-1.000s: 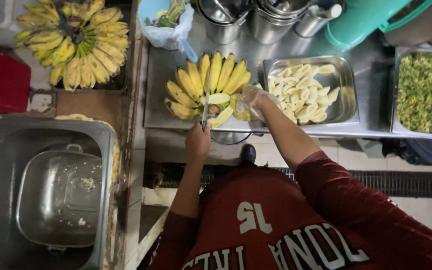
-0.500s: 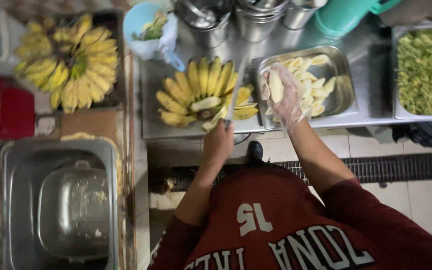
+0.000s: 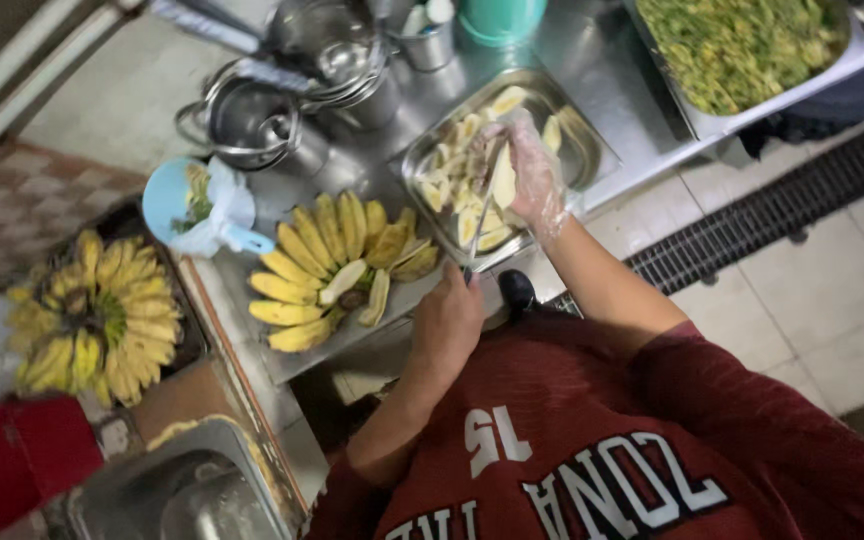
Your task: The person peels and slices bananas using a knife, placing the slices into a metal tray. The person also discards banana peels into a green colander.
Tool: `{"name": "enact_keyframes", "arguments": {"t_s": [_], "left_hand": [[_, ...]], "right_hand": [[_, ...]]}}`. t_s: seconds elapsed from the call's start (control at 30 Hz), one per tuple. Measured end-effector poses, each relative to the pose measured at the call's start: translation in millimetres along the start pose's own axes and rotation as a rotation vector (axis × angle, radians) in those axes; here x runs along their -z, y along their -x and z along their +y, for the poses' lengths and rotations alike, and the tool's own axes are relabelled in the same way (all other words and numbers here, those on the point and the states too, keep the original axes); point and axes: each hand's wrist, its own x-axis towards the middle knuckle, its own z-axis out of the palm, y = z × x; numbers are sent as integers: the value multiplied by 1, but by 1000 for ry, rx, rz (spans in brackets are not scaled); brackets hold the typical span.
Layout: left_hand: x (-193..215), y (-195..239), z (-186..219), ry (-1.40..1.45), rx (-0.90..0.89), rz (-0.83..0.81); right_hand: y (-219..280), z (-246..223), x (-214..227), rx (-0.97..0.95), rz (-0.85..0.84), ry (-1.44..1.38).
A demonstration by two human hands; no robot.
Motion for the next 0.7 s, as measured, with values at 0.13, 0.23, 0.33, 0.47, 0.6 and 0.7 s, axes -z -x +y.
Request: {"name": "enact_keyframes", "arguments": {"t_s": [0.13,0.23,0.33,0.47,0.6,0.7], "left_hand": [[-9,-12,8,-40,-29,48],[-24,-44,15,-70,-152,132],[-39,-67,21,-93,-4,24],[-49,-85,12,-48,-144,147],[-47,-102,-2,-73,-106,99],[-42,-121,-3,-206,-48,18]], "right_hand": [[-4,-3,4,-33,110,-34],[-4,-1,3,-55,14,-125],[-9,-11,-6,-26,-11,-131],[-9,-38,-22,-3,15,-24],[0,-63,-38,261,314,663],[3,-67,-38,-452,-225,-380]]}}
